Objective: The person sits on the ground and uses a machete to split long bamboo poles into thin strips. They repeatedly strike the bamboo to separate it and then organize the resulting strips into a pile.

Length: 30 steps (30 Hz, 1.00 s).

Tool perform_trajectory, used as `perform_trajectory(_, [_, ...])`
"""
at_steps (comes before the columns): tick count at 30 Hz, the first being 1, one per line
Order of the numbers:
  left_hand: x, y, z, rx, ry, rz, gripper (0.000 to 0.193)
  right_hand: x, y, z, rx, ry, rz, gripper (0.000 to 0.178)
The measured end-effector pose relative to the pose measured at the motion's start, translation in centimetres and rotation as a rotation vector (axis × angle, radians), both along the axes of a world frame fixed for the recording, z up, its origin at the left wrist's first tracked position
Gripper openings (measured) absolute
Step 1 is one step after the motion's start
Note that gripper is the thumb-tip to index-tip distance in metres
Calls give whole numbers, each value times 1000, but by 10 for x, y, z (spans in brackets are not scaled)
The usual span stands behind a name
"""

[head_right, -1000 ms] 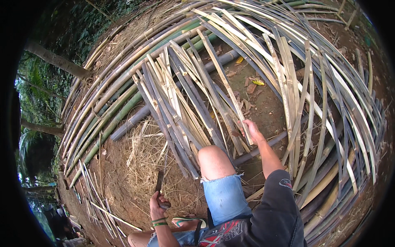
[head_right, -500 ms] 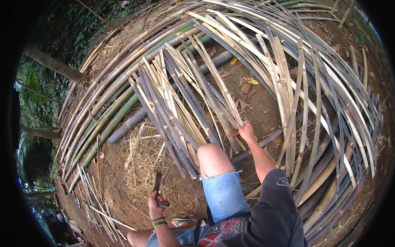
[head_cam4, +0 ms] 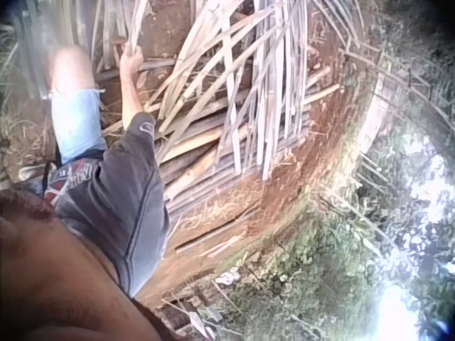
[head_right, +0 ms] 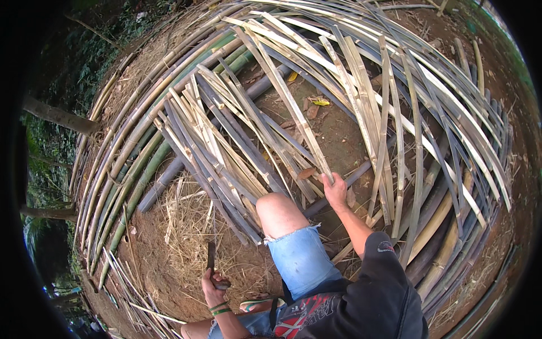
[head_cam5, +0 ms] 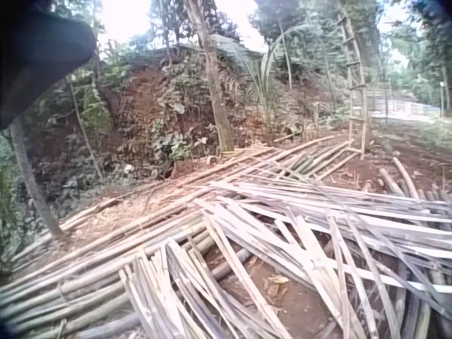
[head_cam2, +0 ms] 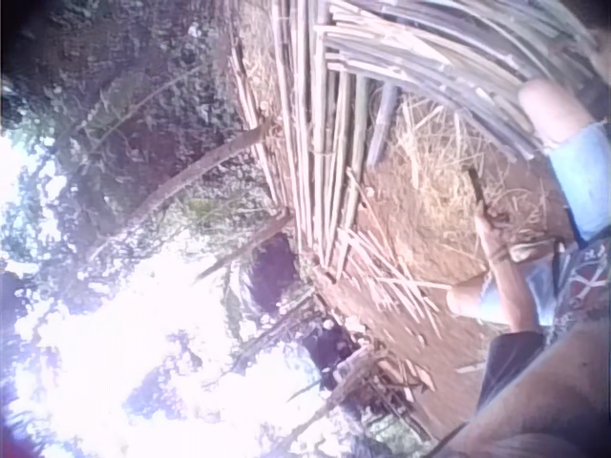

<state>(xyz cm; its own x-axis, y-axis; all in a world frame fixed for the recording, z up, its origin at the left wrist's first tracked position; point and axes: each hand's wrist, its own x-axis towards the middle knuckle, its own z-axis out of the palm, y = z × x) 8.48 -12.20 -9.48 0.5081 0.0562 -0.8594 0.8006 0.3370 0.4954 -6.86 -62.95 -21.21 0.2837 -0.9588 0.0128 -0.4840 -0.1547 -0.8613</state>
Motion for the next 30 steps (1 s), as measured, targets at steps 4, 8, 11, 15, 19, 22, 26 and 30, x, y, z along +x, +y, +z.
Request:
perform_trajectory(4, [-3,-1,8,-2,15,-22,27,-58,8,26,-87,56,-120,33])
perform_trajectory(8, [-3,-9,11,34,-5,-51,28,-124,-2,30,-109,178,-259,39])
perform_trajectory(11, [-3,-19,11,86,-2,-43,28,-172,-9,16,-143,253,-362,40])
perform_trajectory(15, [-1,-22,7,111,-38,-57,30,-198,-11,15,-25,319,-398,42])
perform_trajectory(19, [9,-25,1,69,-24,-58,31,-201,-10,-12,-182,359,-393,40])
perform_trajectory(22, [11,-23,0,33,-25,-55,29,-181,-6,-10,-329,393,-281,53])
perform_trajectory(26, [10,-25,-2,23,-7,-48,29,-135,-16,4,-306,328,26,48])
perform_trajectory(30, [12,-21,-14,43,-14,-88,28,-84,-52,-27,-232,382,338,52])
